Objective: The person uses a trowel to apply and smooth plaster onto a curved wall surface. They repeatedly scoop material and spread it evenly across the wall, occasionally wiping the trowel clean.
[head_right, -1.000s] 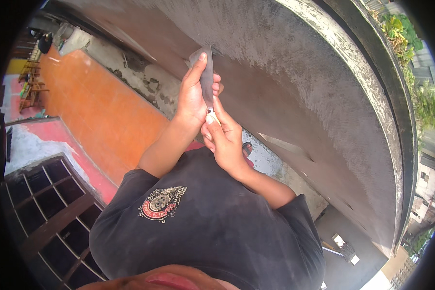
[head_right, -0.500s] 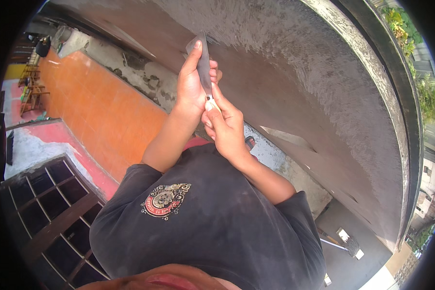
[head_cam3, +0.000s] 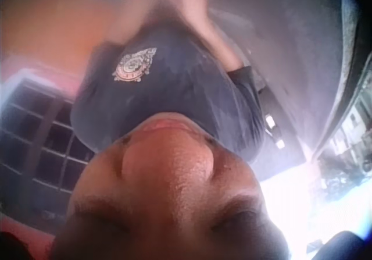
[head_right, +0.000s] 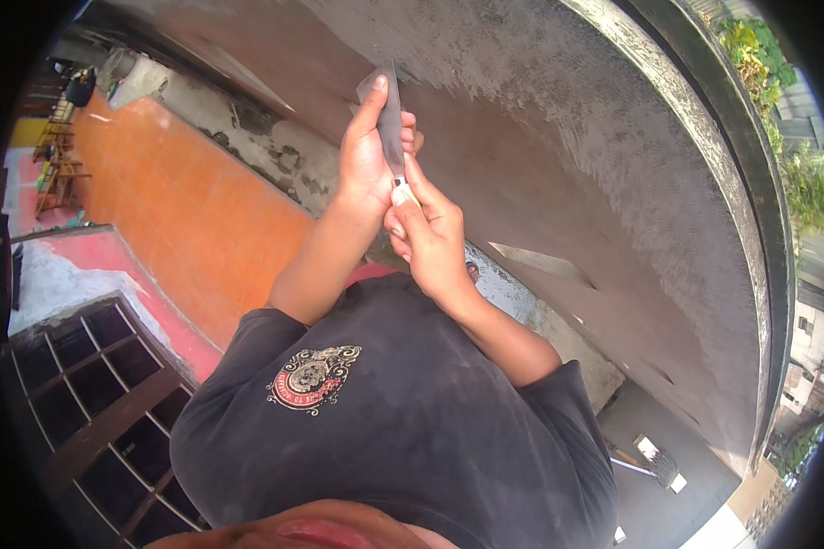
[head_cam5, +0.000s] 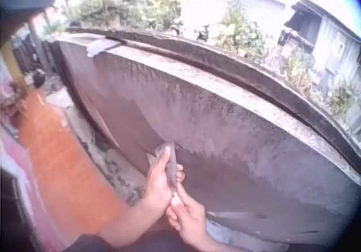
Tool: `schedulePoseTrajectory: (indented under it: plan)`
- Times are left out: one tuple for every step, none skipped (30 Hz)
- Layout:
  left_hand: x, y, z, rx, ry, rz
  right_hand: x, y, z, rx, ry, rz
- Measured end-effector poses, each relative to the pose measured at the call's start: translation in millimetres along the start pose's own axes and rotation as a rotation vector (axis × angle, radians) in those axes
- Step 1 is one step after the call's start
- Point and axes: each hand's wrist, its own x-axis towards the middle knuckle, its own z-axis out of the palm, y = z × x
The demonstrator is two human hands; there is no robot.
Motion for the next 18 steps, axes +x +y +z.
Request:
schedulePoseTrajectory:
  plan:
    - [-1, -2, -1, 0.025, 0.045, -0.092, -2, 1, -2, -0.04, 0.062, 0.078]
    - [-2, -6, -1, 0.046, 0.004, -0.083, -5, 3, -4, -0.011, 0.003, 0.009]
    - [-1, -7, -2, 0.026, -0.012, -0.005, -8, 4, -6, -0.005, -0.003, 0.009]
    - [-2, -9, -3, 0.019, -0.006, -0.022, -10, 5, -7, 0.018, -0.022, -0.003]
    - [-4, -11, -3, 0.003, 0.002, -0.002, -12, 5, -9, -0.006, 0.001, 0.01]
    - [-5, -14, -3, 0.018, -0.006, 0.036, -12, 5, -10, -0.016, -0.005, -0.006]
    - [-6, -15, -3, 0.027, 0.02, -0.025, -13, 5, -11, -0.026, -0.015, -0.021]
    - [-7, -16, -2, 0.031, 0.033, -0.022, -12, 3, -11, 0.025, -0.024, -0.02]
    - [-7, -16, -2, 0.03, 0.016, -0.04, -12, 3, -11, 0.009, -0.019, 0.007]
    - [-7, -16, -1, 0.041, -0.01, -0.028, -10, 1, -11, -0.011, 0.004, 0.038]
    - [-7, -16, 0, 0.039, 0.0, 0.02, -9, 0, -10, -0.04, 0.061, 0.103]
    - [-6, -15, 0, 0.036, -0.004, 0.018, -8, -2, -10, -0.048, 0.025, 0.1]
    - [-5, -15, 0, 0.026, 0.002, 0.063, -6, -3, -10, -0.013, -0.017, 0.02]
    - [-5, -14, 0, 0.031, 0.006, 0.116, -6, -4, -10, 0.004, -0.024, 0.007]
    - [-4, -14, 0, 0.04, 0.032, 0.034, -6, -4, -10, 0.029, -0.075, -0.049]
    - [-4, -15, 0, 0.042, 0.031, 0.034, -7, -4, -10, 0.032, -0.051, -0.02]
    - [-3, -15, 0, 0.045, 0.017, 0.048, -7, -4, -11, 0.025, -0.015, 0.017]
    - [-4, -16, 0, 0.054, -0.02, -0.044, -8, -4, -11, 0.022, 0.017, 0.038]
